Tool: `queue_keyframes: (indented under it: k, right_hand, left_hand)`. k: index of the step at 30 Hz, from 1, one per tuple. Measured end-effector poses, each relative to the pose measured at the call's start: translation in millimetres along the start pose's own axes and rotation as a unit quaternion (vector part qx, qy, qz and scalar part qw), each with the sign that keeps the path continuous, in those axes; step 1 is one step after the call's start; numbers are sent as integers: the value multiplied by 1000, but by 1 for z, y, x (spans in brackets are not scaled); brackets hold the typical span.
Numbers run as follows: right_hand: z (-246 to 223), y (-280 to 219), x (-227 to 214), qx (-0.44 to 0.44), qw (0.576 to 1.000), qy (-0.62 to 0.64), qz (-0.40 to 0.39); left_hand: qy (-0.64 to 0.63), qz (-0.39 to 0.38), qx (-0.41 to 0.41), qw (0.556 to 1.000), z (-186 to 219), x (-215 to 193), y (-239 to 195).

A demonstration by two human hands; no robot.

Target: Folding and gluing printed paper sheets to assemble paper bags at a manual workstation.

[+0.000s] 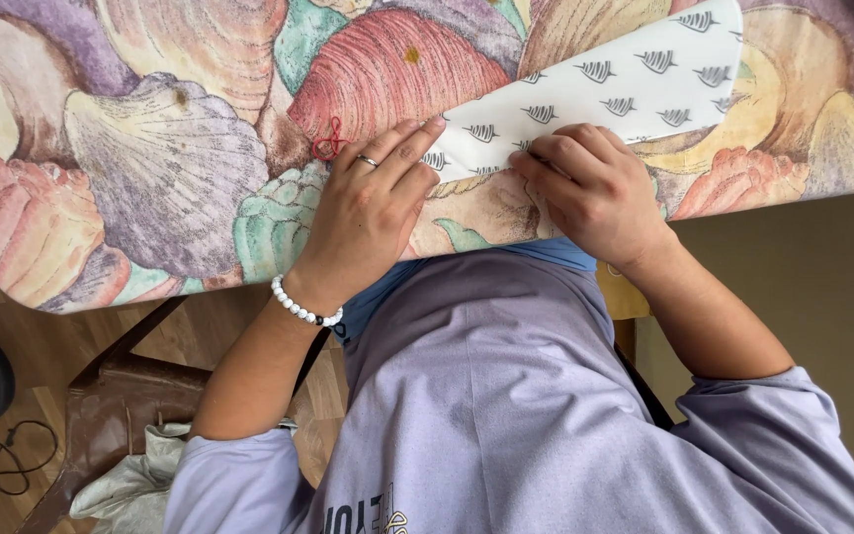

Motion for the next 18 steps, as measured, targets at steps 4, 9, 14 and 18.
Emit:
queue_keyframes:
  k: [4,9,14,18]
  right_hand:
    - [0,-4,1,-6,1000,-6,5]
    - [-2,-2,0,-11,1000,-23,2]
    - [-2,13,-3,15,998,-25,-50]
    - [-6,42,12,10,986,-85,-142]
  left_hand:
    - [13,-6,-3,1000,-3,5,-1]
    - [26,-12,-6,1000,-5,8,-2]
    - [65,-21,-7,998,-3,9,-3]
    - [71,-63,-25,995,1,7,2]
Point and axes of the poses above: each hand's wrist, its own y-axis towards the middle knuckle, its own x-axis out of the palm, z = x × y, the point moved 10 cm from there along y, towards the middle knuckle, and after that the axes turned 7 degrees about -y, right-handed, at the moved point
